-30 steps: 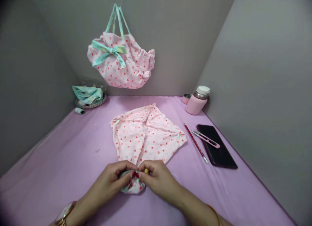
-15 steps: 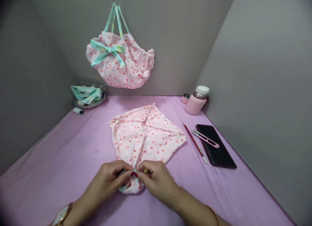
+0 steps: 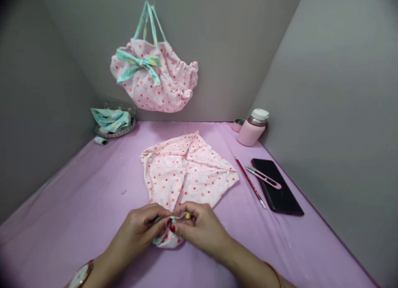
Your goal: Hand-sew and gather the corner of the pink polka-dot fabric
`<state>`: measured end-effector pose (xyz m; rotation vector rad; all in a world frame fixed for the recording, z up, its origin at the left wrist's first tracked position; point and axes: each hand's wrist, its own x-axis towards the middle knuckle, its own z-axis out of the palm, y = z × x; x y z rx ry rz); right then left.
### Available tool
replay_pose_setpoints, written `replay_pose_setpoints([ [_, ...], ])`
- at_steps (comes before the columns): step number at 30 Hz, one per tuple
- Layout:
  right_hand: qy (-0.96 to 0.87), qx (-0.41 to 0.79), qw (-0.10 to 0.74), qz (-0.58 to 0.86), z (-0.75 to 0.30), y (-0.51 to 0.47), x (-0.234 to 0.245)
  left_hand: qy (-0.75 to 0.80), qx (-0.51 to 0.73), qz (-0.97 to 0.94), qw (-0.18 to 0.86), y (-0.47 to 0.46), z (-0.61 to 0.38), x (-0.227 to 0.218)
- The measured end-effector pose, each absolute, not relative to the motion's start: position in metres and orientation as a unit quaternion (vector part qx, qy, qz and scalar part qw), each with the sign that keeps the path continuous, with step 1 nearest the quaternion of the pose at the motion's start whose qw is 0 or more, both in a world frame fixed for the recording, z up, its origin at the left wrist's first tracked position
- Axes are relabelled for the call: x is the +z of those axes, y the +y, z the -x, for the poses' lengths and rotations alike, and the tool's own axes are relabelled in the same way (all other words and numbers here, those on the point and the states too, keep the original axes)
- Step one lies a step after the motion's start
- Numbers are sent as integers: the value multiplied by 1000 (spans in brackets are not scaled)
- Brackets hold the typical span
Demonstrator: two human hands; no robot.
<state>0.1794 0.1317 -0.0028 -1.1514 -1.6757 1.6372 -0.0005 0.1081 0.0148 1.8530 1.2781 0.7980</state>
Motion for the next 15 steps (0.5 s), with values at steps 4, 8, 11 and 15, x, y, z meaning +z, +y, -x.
replay_pose_setpoints([
  [4, -672, 543, 264, 428, -178, 131, 1, 505, 301, -712, 383, 109, -1, 18],
  [8, -661, 554, 268, 430, -179, 133, 4, 505, 314, -702, 392, 110, -1, 20],
  [11, -666, 552, 268, 425, -180, 134, 3, 492, 308, -728, 364, 110, 0, 19],
  [15, -665, 552, 264, 429, -179, 134, 0, 501, 291, -735, 353, 109, 0, 19],
])
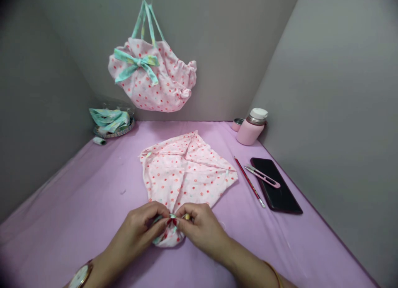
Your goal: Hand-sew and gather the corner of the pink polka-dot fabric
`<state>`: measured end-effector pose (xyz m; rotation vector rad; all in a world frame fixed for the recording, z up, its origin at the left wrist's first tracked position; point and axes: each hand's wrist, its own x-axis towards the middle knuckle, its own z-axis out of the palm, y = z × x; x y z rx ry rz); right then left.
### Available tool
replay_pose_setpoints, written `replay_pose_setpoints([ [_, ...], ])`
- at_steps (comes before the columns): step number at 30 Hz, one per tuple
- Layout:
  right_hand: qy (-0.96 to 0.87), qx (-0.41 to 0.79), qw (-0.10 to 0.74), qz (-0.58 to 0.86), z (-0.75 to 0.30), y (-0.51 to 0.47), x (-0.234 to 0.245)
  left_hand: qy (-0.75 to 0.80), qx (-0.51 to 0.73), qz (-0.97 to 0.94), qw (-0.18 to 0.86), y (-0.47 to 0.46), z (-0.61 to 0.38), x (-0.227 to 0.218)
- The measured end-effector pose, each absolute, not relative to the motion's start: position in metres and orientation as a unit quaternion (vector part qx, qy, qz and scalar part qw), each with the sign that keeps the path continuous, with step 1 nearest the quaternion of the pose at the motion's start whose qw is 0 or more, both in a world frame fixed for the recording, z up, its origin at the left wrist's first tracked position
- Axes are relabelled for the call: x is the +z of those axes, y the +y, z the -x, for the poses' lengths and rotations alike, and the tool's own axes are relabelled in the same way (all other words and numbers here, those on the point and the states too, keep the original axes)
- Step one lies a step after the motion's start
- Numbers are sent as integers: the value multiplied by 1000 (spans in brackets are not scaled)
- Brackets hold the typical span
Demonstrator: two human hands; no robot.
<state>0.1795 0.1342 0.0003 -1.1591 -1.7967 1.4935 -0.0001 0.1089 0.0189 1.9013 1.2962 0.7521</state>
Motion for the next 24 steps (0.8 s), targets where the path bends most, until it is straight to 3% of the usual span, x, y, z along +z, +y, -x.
replay_pose_setpoints([
  [9, -673, 551, 256, 421, -179, 132, -1, 530, 298, -659, 442, 110, -1, 11],
  [17, -675, 545, 263, 423, -177, 133, 2, 514, 267, -728, 367, 110, 0, 19],
  [24, -682, 512, 312, 418, -180, 134, -1, 535, 271, -689, 408, 109, 0, 13],
])
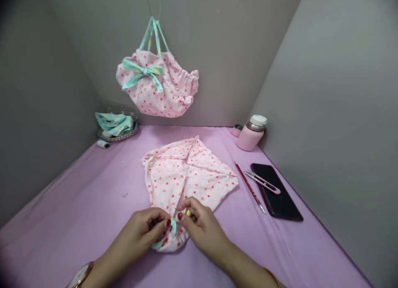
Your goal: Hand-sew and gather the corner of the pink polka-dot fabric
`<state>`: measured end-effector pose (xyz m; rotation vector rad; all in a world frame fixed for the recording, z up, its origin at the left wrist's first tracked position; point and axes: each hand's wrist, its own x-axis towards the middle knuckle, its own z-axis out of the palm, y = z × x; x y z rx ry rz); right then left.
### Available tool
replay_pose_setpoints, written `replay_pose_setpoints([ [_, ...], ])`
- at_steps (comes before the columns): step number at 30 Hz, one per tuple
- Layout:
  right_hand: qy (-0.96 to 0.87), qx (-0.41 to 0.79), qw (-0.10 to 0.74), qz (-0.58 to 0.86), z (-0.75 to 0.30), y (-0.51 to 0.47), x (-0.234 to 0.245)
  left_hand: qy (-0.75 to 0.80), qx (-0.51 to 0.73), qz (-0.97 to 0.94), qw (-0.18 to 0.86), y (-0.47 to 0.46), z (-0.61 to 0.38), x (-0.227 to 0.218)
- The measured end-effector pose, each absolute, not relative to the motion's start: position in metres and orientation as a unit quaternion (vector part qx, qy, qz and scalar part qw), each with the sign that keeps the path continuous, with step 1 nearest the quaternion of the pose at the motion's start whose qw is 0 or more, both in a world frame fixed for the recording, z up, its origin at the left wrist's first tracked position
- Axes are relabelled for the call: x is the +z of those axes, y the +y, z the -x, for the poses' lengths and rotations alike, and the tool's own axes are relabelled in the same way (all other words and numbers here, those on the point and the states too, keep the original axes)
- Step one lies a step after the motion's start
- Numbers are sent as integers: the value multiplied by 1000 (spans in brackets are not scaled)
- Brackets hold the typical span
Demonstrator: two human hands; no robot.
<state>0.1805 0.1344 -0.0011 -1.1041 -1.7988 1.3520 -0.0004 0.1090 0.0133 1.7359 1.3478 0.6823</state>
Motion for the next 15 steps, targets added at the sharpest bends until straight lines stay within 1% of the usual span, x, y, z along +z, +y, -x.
replay_pose_setpoints([
  [2, -716, 464, 312, 418, -183, 133, 0, 542, 274, -676, 417, 109, 1, 10],
  [4, -758, 428, 282, 404, -185, 131, 2, 545, 278, -669, 421, 110, 1, 8],
  [7, -801, 408, 228, 373, -186, 126, 5, 552, 285, -657, 427, 111, 1, 7],
  [9, -811, 402, 213, 368, -186, 125, 7, 556, 284, -648, 436, 112, 1, 9],
  [12, -807, 403, 219, 372, -187, 125, 9, 562, 279, -649, 430, 112, 2, 12],
  [15, -779, 423, 251, 388, -188, 126, 8, 568, 277, -662, 403, 111, 2, 16],
])
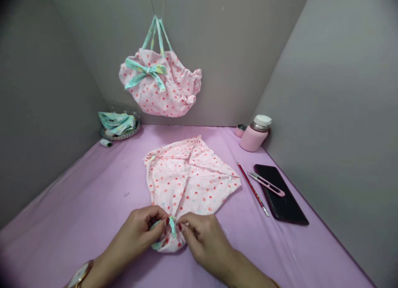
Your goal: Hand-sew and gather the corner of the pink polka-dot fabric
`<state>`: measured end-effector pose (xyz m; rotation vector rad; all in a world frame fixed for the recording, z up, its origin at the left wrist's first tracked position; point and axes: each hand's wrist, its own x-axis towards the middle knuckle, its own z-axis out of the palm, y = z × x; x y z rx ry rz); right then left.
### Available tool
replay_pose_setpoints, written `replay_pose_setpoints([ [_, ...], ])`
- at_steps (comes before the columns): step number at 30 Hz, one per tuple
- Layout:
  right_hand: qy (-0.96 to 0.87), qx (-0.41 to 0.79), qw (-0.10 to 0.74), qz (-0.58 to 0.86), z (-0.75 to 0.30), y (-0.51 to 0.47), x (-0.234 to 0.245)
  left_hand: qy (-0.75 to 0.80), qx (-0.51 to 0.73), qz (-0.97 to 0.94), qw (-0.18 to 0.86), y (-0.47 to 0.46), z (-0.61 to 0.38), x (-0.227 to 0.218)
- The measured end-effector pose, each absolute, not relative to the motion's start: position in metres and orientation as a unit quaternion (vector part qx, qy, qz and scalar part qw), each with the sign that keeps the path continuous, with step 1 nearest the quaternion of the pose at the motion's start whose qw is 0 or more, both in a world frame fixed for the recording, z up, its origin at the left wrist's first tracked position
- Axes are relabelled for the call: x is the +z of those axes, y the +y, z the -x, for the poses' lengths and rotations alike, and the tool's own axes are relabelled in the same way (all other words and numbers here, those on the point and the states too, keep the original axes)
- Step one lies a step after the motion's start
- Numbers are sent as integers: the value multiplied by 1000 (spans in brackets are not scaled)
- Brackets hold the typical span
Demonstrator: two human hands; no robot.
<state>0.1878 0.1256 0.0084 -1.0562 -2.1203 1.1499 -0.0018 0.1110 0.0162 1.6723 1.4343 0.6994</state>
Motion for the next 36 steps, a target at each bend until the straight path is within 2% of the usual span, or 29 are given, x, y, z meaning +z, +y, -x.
replay_pose_setpoints([
  [4, -677, 519, 285, 437, -183, 124, 5, 560, 291, -664, 402, 109, 2, 19],
  [8, -613, 605, 260, 436, -174, 123, 2, 532, 327, -621, 473, 109, 1, 16],
  [14, -703, 541, 215, 409, -175, 126, 2, 458, 405, -468, 638, 110, 0, 11],
  [18, -723, 536, 184, 396, -187, 133, 7, 417, 447, -351, 709, 110, 1, 10],
  [23, -664, 638, 185, 343, -200, 140, 15, 453, 431, -373, 686, 113, 1, 11],
  [31, -564, 680, 301, 359, -196, 137, 10, 485, 386, -459, 636, 111, 0, 13],
  [36, -515, 738, 264, 347, -178, 130, 4, 482, 374, -484, 627, 110, -1, 15],
])
